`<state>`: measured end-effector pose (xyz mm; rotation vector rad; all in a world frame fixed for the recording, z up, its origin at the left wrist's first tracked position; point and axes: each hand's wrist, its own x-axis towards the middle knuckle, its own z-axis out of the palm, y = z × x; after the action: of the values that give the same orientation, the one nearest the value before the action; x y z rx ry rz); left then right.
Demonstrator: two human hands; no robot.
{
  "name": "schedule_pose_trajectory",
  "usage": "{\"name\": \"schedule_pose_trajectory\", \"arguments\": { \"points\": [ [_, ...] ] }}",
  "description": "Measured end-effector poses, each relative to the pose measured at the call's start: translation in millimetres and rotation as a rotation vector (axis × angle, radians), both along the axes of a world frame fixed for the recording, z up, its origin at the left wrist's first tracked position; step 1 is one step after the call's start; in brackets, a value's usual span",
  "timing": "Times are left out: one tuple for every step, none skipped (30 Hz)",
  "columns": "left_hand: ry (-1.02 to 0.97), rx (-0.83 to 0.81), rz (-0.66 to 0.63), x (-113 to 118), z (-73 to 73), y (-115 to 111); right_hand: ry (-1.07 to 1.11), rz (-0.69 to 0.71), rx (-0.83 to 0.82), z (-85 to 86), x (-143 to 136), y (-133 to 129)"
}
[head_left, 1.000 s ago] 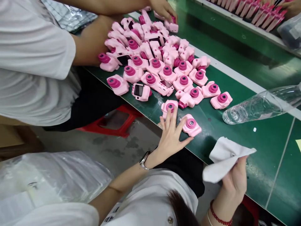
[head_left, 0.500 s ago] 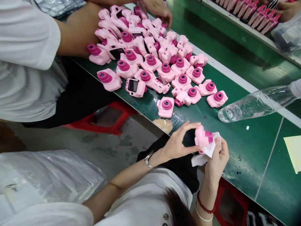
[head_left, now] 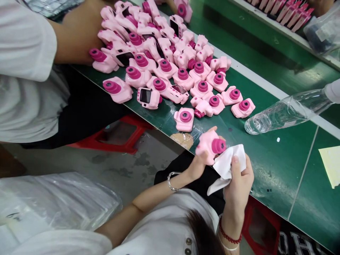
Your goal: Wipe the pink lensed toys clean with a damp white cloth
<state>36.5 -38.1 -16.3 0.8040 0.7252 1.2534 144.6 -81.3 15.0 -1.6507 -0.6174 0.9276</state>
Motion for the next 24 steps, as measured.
{"name": "schedule_pose_trajectory", "arguments": {
  "points": [
    [-0.068,-0.065,0.007,-5.0,6.4,3.6,0.065,0.024,0.001,-0.5,4.2,-1.4],
    [-0.129,-0.115,-0.009,-10.7,12.5,7.5,0.100,0.019,0.016,-1.3,9.1,-2.8],
    [-0.181,-0.154,-0.055,-16.5,18.1,11.2,0.099,-0.015,0.046,-2.3,14.3,-4.3],
    [-0.227,-0.184,-0.128,-21.8,22.9,14.3,0.067,-0.069,0.089,-3.0,19.2,-5.7],
    [-0.270,-0.212,-0.215,-26.0,26.8,16.6,0.016,-0.124,0.136,-3.3,23.5,-6.8],
    [-0.308,-0.234,-0.311,-28.7,29.8,17.9,-0.047,-0.168,0.181,-2.8,26.7,-7.4],
    [-0.336,-0.248,-0.404,-29.7,31.7,18.3,-0.115,-0.199,0.216,-1.4,28.5,-7.5],
    [-0.350,-0.253,-0.480,-29.1,32.8,17.8,-0.175,-0.217,0.242,0.9,29.0,-6.7],
    [-0.352,-0.250,-0.524,-27.0,33.2,16.7,-0.220,-0.220,0.263,4.1,28.1,-4.9],
    [-0.347,-0.239,-0.536,-24.0,33.2,15.2,-0.265,-0.210,0.289,7.8,26.0,-1.8],
    [-0.333,-0.230,-0.522,-20.4,33.1,13.5,-0.319,-0.193,0.328,11.6,23.1,2.5],
    [-0.312,-0.225,-0.490,-16.7,33.1,11.8,-0.387,-0.168,0.377,15.2,19.6,7.9],
    [-0.285,-0.225,-0.447,-13.1,33.2,10.2,-0.470,-0.128,0.431,18.1,15.8,13.9],
    [-0.255,-0.227,-0.401,-10.1,33.6,9.0,-0.562,-0.076,0.478,20.0,12.0,19.9],
    [-0.224,-0.231,-0.350,-7.5,34.2,8.0,-0.649,-0.014,0.509,20.8,8.4,25.3],
    [-0.194,-0.239,-0.301,-5.4,34.8,7.4,-0.715,0.048,0.522,20.3,5.1,29.2],
    [-0.173,-0.248,-0.248,-3.7,35.4,7.1,-0.756,0.101,0.525,18.7,2.3,31.0],
    [-0.166,-0.256,-0.197,-2.4,35.8,7.2,-0.778,0.143,0.522,16.3,0.2,30.5],
    [-0.170,-0.263,-0.160,-1.2,36.0,7.6,-0.786,0.162,0.516,13.3,-1.2,27.6],
    [-0.180,-0.269,-0.138,-0.2,36.0,8.4,-0.781,0.162,0.510,9.9,-1.7,22.7],
    [-0.192,-0.277,-0.124,0.7,35.8,9.6,-0.765,0.156,0.505,6.7,-1.4,16.3],
    [-0.202,-0.285,-0.113,1.5,35.5,11.0,-0.731,0.160,0.492,3.7,-0.5,8.9],
    [-0.208,-0.290,-0.102,2.1,35.1,12.7,-0.668,0.182,0.455,1.4,0.6,1.3],
    [-0.210,-0.291,-0.094,2.8,34.8,14.5,-0.571,0.213,0.395,-0.2,1.7,-5.9]
  ]
}}
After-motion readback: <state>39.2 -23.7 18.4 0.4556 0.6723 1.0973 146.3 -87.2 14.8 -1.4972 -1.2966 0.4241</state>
